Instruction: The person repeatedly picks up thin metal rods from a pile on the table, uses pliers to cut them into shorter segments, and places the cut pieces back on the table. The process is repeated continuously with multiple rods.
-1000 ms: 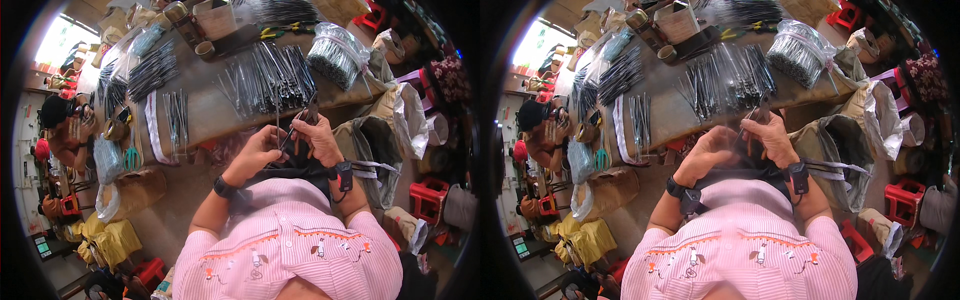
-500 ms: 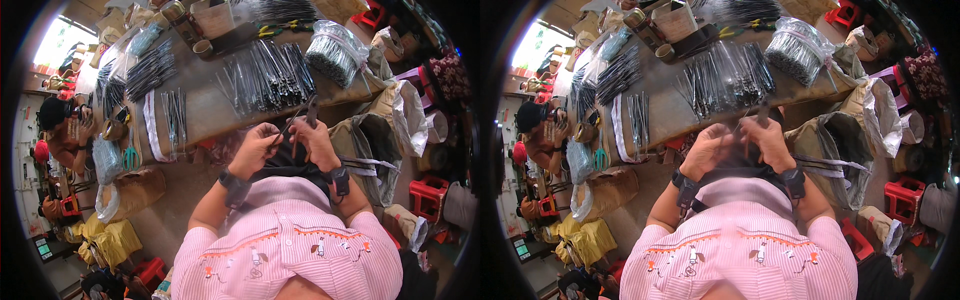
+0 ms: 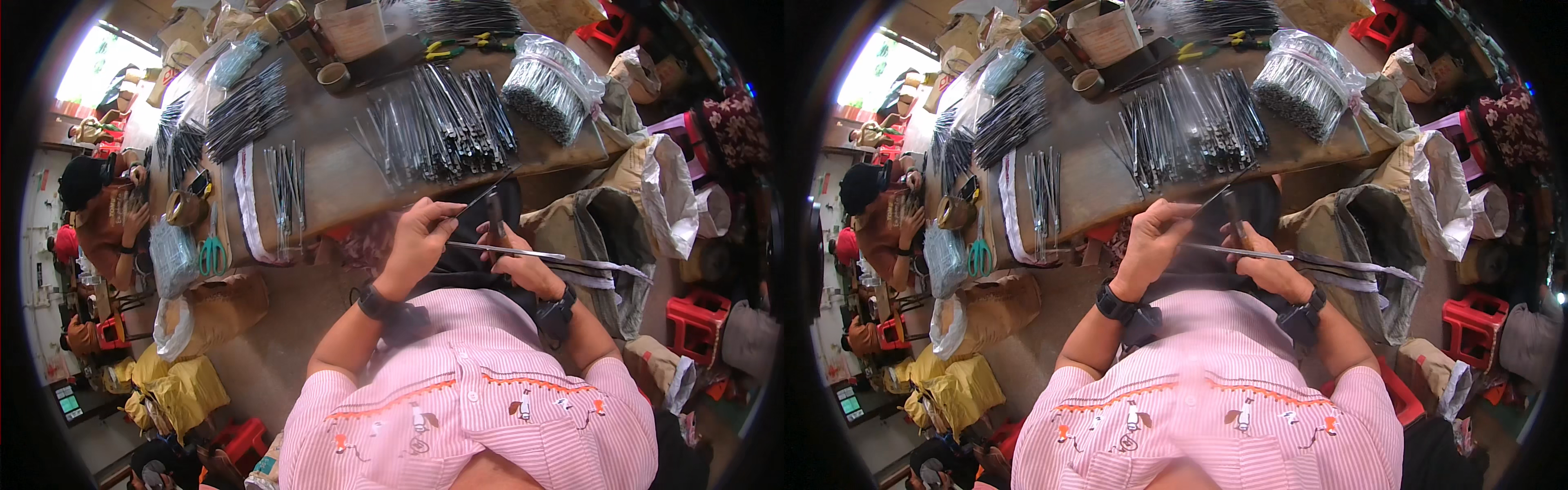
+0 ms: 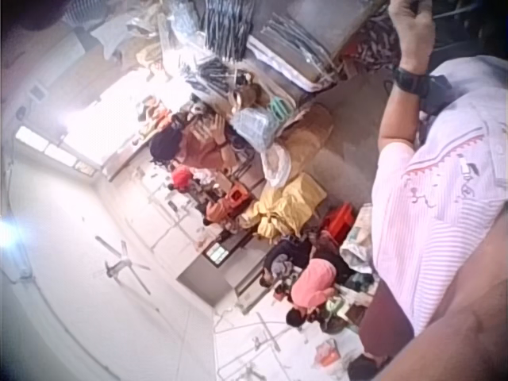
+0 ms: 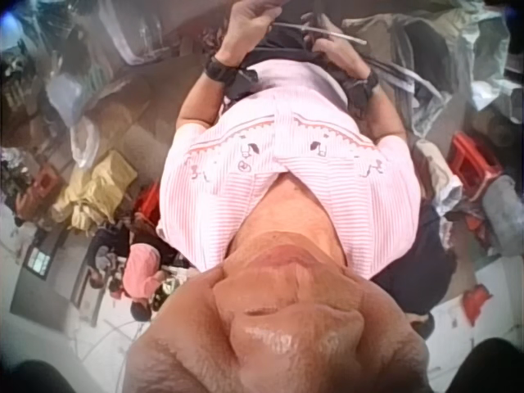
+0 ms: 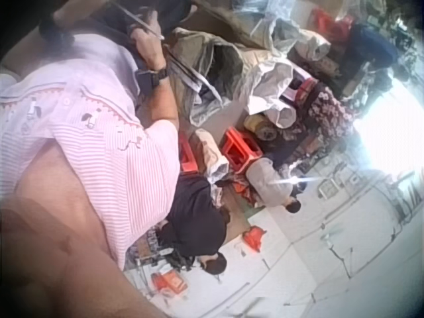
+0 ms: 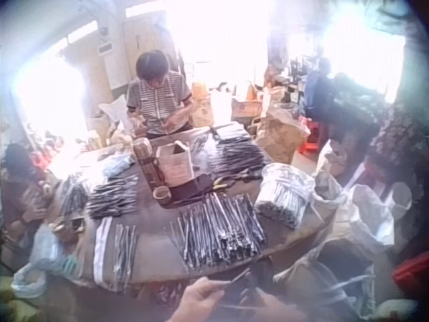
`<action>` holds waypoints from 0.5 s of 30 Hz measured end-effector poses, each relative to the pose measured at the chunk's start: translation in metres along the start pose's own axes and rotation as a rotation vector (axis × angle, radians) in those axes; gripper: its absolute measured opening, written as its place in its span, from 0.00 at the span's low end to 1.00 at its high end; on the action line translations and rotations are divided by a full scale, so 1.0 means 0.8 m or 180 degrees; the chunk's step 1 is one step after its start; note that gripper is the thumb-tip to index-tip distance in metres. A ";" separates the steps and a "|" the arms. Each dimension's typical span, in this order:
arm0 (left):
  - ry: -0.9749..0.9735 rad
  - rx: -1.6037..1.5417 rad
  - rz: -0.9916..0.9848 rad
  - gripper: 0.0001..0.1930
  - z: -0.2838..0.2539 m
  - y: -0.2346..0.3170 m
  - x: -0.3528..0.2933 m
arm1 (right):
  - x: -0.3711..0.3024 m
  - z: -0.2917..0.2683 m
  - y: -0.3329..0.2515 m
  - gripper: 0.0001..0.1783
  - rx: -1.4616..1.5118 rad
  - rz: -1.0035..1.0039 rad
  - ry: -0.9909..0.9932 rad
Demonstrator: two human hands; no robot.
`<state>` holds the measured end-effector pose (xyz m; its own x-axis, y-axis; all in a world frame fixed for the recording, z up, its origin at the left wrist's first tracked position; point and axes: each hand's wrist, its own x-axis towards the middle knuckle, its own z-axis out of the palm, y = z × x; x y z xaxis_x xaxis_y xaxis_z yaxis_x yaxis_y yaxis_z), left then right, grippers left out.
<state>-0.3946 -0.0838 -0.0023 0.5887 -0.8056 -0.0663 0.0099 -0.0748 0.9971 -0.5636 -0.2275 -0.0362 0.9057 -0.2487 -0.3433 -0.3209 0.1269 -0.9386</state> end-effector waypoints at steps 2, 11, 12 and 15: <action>0.0021 0.0195 0.0132 0.11 -0.001 0.000 0.000 | 0.003 0.003 0.000 0.31 -0.0660 -0.0322 0.0249; 0.0065 0.0050 0.0089 0.11 0.003 0.001 -0.003 | 0.004 -0.007 -0.021 0.19 -0.2170 -0.1161 0.0901; 0.0080 0.0094 0.0111 0.10 0.004 0.000 -0.003 | 0.005 -0.007 -0.022 0.17 -0.2254 -0.1316 0.0993; 0.0121 0.0137 0.0202 0.10 0.007 -0.001 -0.004 | 0.006 -0.007 -0.019 0.14 -0.2410 -0.1046 0.0902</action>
<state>-0.4010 -0.0848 -0.0029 0.6173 -0.7867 -0.0006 -0.0629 -0.0501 0.9968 -0.5555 -0.2358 -0.0235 0.9140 -0.4028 0.0476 -0.2444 -0.6405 -0.7280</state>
